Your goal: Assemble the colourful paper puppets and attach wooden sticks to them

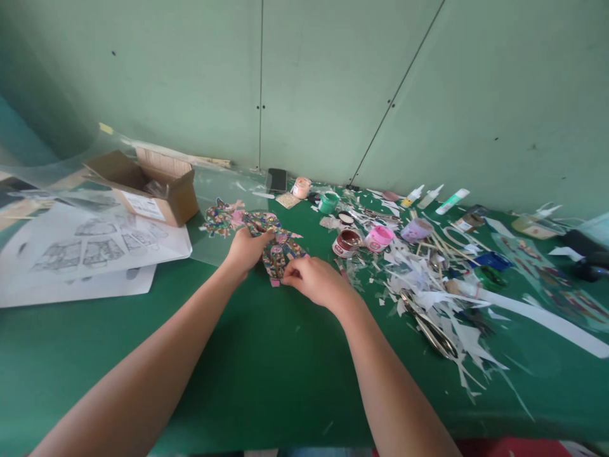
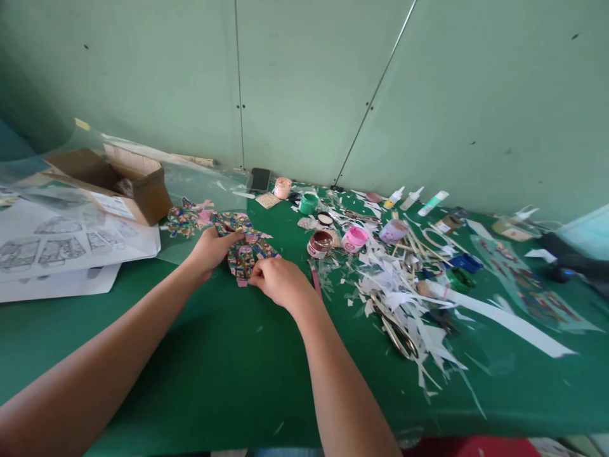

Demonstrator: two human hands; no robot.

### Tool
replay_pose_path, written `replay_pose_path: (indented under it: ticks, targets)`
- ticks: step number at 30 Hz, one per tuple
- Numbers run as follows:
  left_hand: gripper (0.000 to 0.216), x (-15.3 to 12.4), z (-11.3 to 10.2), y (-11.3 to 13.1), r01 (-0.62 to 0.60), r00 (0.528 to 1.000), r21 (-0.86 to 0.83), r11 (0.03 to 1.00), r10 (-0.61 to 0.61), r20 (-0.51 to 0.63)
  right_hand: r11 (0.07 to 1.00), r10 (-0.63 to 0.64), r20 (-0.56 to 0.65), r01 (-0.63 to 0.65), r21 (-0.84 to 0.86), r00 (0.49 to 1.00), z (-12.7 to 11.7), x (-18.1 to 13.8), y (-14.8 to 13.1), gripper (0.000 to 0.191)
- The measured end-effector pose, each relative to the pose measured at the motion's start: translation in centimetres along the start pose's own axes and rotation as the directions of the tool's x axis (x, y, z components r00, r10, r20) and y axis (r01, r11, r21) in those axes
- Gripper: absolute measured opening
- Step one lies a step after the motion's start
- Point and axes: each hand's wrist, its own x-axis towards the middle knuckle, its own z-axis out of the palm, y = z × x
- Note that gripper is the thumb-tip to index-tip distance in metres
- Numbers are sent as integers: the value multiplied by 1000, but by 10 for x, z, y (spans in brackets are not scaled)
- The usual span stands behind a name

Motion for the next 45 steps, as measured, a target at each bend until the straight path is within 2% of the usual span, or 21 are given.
replay_pose_path:
  ticks: [4, 8, 10, 12, 15, 19, 22, 25, 28, 30, 36, 42, 45]
  targets:
    - [18, -3, -2, 5, 63, 994, -21, 998, -61, 88, 951, -36, -104, 66, 304, 994, -1, 2, 5, 9]
    - [12, -7, -4, 11, 72, 978, -89, 993, -53, 200, 807, 151, -163, -27, 590, 975, 7, 10, 11, 13]
    - [13, -9, -4, 12, 70, 975, -102, 992, -47, 217, 771, 202, -169, -50, 635, 965, 11, 14, 16, 11]
    - [14, -9, -4, 13, 85, 972, -106, 991, -60, 227, 773, 205, -188, -41, 634, 961, 15, 17, 20, 6]
    - [17, -9, -3, 12, 90, 967, -113, 990, -59, 249, 742, 207, -201, -19, 670, 957, 19, 21, 23, 13]
    - [21, -8, -2, 10, 106, 956, -115, 988, -69, 286, 649, 229, -161, -28, 760, 960, 23, 24, 23, 19]
    - [22, -9, -1, 10, 91, 954, -112, 989, -54, 296, 618, 243, -123, -56, 784, 962, 24, 24, 24, 19]
    - [22, -11, -1, 13, 49, 962, -99, 994, -21, 272, 681, 256, -123, -89, 727, 959, 22, 22, 25, 16]
    - [21, -13, -1, 15, 27, 964, -100, 995, 1, 266, 791, 239, -191, -77, 607, 952, 19, 20, 25, 17]
    - [21, -13, -2, 15, 29, 965, -98, 995, -3, 264, 830, 227, -222, -70, 553, 948, 18, 19, 25, 19]
    - [21, -10, -2, 10, 16, 959, -127, 992, 21, 283, 825, 240, -195, -94, 558, 951, 19, 18, 25, 17]
    - [18, -7, 0, 3, -6, 959, -108, 994, 36, 281, 876, 118, -226, 7, 483, 967, 24, 20, 25, 14]
    - [19, -4, 0, 0, -35, 964, -68, 997, 52, 259, 923, 64, -236, 33, 384, 970, 20, 18, 25, 16]
